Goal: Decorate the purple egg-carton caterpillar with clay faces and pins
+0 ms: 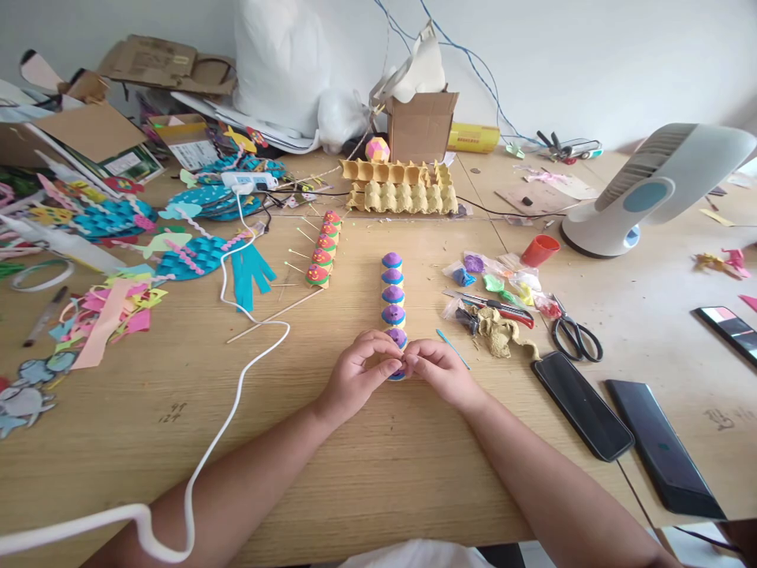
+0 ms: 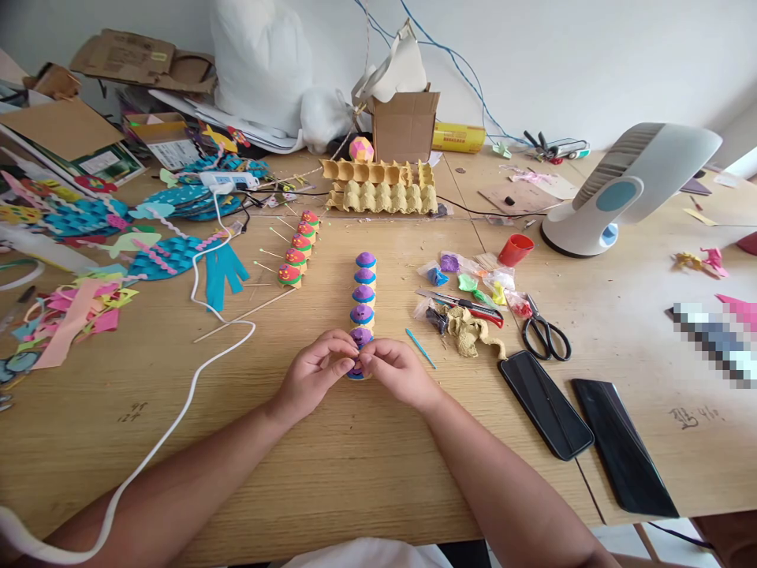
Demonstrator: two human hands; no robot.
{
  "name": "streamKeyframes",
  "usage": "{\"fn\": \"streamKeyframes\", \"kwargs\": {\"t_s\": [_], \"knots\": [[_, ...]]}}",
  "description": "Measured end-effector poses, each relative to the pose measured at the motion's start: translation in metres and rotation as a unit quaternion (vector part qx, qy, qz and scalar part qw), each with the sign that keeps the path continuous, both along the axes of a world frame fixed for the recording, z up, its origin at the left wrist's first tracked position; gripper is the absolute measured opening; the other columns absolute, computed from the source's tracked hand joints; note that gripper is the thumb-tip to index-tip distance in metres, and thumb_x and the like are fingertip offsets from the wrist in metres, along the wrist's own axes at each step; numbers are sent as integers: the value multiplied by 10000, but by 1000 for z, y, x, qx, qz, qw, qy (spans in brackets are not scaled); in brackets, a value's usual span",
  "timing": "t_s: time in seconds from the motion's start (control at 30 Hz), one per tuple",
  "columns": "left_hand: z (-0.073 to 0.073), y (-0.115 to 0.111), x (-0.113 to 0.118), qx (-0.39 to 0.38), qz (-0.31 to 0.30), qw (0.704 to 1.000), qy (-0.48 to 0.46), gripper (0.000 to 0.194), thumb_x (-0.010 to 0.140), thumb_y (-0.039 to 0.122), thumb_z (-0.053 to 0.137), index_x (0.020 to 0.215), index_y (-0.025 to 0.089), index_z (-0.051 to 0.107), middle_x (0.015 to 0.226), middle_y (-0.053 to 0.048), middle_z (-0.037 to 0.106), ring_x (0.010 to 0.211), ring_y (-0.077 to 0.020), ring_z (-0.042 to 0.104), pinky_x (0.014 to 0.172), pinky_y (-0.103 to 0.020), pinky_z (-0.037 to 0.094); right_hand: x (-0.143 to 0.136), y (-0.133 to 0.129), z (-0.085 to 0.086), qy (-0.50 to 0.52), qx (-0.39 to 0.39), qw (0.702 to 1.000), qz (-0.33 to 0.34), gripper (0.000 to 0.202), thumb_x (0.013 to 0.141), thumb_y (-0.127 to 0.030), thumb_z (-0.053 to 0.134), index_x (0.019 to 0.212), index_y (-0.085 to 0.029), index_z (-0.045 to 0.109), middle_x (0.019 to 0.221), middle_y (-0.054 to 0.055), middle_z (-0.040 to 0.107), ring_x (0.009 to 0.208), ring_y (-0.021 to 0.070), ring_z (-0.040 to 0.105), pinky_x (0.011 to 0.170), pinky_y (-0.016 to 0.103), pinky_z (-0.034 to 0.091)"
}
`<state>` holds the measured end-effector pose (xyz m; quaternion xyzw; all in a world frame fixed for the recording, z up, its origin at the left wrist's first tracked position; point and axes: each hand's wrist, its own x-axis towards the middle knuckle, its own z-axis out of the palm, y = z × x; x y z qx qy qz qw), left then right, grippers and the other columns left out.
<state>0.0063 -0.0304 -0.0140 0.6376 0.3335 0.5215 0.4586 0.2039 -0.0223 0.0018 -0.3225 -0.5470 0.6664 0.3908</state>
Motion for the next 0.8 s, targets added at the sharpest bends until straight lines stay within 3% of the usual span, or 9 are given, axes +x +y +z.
{"fn": "streamKeyframes", "kwargs": {"t_s": [0.8], "knots": [[5,-1,-1,57,64,994,69,32,947,278,757,951,256,780,992,-45,708,1037,-193,645,996,-357,503,-2,0,3,-28,39,999,-11,418,948,-558,696,798,-168,688,761,33,688,735,144,616,740,282,514]]}}
